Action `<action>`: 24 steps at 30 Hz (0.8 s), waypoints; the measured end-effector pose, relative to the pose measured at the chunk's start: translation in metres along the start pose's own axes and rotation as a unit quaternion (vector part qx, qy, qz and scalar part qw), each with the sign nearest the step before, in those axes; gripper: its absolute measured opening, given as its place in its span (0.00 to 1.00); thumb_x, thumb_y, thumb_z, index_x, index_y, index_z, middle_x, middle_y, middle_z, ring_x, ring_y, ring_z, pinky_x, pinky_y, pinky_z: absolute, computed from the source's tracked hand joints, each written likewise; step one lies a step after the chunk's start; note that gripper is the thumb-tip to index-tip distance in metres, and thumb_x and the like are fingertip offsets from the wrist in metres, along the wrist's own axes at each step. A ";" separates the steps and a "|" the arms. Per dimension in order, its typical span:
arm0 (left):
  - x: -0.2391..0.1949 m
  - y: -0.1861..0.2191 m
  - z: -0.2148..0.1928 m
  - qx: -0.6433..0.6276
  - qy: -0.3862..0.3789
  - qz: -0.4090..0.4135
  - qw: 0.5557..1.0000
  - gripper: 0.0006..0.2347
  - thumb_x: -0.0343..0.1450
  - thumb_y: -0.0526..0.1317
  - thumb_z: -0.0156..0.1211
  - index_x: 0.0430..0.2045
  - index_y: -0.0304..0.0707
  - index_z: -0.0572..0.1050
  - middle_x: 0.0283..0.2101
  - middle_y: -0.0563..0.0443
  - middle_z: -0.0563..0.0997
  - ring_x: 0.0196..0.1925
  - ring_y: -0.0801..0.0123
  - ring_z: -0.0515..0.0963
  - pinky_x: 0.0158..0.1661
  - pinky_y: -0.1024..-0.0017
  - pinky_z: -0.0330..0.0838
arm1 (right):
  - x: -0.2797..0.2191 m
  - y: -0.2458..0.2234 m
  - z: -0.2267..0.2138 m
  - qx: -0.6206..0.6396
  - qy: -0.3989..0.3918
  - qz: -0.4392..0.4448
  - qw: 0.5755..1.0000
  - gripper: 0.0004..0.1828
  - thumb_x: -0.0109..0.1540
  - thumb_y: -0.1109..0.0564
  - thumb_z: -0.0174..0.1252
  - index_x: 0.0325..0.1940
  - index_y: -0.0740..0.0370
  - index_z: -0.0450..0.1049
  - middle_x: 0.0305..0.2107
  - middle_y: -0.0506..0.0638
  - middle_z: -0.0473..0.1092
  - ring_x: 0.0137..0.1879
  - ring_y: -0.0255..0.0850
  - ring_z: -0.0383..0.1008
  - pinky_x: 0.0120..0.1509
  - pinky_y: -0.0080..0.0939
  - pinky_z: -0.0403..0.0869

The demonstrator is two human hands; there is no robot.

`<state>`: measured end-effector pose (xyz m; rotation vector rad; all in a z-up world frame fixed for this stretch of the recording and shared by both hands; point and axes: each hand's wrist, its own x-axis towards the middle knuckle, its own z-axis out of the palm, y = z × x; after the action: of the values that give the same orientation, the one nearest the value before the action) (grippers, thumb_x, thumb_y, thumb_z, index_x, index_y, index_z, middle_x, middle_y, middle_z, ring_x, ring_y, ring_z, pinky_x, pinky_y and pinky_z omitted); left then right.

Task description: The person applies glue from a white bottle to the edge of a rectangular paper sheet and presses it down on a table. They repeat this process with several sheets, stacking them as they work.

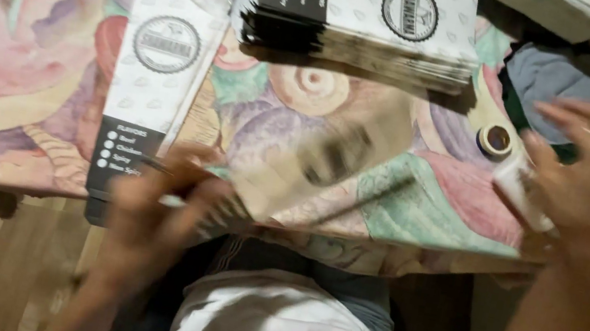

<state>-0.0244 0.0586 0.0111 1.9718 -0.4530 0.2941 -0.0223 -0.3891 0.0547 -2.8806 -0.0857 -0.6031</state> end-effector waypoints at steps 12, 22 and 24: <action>0.008 -0.033 -0.044 0.494 0.155 0.052 0.854 0.11 0.72 0.29 0.73 0.44 0.20 0.80 0.47 0.34 0.80 0.44 0.44 0.76 0.46 0.53 0.71 | 0.091 -0.067 0.082 -0.043 0.059 -0.278 0.958 0.21 0.61 0.70 0.69 0.59 0.67 0.79 0.47 0.66 0.80 0.62 0.62 0.77 0.68 0.59 0.74; 0.009 -0.013 0.038 0.211 -0.158 0.267 0.927 0.19 0.72 0.29 0.63 0.59 0.25 0.69 0.62 0.27 0.75 0.65 0.40 0.75 0.67 0.47 0.68 | -0.045 -0.111 0.050 0.047 0.029 -0.304 0.951 0.25 0.56 0.79 0.47 0.53 0.73 0.78 0.48 0.64 0.79 0.57 0.62 0.79 0.52 0.57 0.80; 0.010 -0.018 0.046 0.200 -0.149 0.286 0.925 0.14 0.72 0.26 0.61 0.53 0.23 0.73 0.59 0.28 0.77 0.62 0.38 0.76 0.62 0.47 0.73 | -0.048 -0.108 0.048 0.075 0.013 -0.290 0.954 0.17 0.61 0.73 0.55 0.54 0.72 0.77 0.51 0.65 0.77 0.59 0.63 0.78 0.57 0.59 0.78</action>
<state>-0.0072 0.0215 -0.0189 2.2542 -1.2583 0.4821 -0.0581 -0.2745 0.0116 -2.6792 -0.9519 -0.6876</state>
